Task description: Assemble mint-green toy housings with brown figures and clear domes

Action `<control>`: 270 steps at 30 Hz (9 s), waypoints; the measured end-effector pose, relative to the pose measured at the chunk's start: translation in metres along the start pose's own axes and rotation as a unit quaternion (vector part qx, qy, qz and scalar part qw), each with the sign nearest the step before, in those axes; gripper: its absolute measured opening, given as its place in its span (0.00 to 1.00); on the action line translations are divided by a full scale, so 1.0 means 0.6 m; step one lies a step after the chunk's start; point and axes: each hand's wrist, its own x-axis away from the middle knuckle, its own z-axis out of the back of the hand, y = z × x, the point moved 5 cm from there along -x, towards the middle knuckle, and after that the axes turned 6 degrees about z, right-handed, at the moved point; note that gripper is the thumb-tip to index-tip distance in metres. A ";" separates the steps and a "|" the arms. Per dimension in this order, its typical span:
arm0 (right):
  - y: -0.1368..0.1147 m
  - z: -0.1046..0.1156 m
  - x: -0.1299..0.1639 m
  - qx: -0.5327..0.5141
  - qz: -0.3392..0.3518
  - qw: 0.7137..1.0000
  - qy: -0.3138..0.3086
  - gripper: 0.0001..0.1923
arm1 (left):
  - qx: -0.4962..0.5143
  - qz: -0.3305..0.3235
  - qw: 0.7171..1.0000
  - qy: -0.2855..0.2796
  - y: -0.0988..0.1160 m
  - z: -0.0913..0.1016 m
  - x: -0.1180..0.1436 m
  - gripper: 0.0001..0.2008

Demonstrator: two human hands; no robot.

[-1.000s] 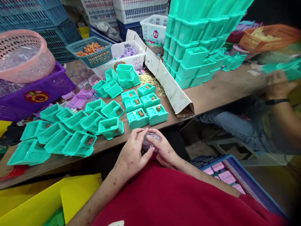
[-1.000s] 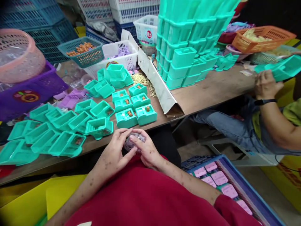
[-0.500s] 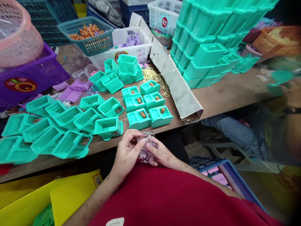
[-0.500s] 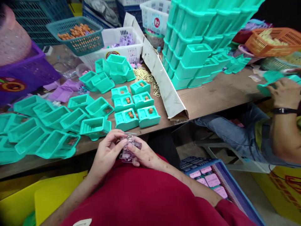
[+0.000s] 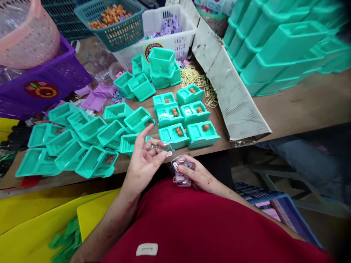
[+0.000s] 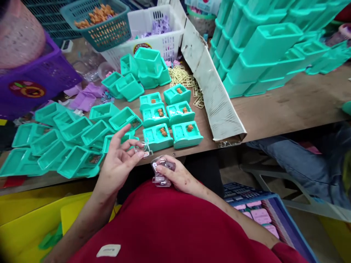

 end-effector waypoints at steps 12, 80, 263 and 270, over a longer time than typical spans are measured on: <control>-0.018 0.017 -0.015 0.033 0.039 0.999 -0.018 0.18 | -0.334 -0.151 0.929 -0.053 0.031 -0.046 -0.108 0.19; -0.053 0.033 0.062 0.015 0.077 0.996 0.047 0.22 | -0.399 -0.094 0.752 -0.516 0.072 -0.133 -0.048 0.24; -0.011 0.101 0.028 0.149 0.060 0.986 0.053 0.24 | -0.617 -0.235 0.724 -0.198 0.017 -0.062 -0.314 0.21; -0.008 0.106 0.031 0.150 0.063 0.985 0.063 0.26 | -0.612 -0.199 0.743 -0.186 0.024 -0.058 -0.321 0.15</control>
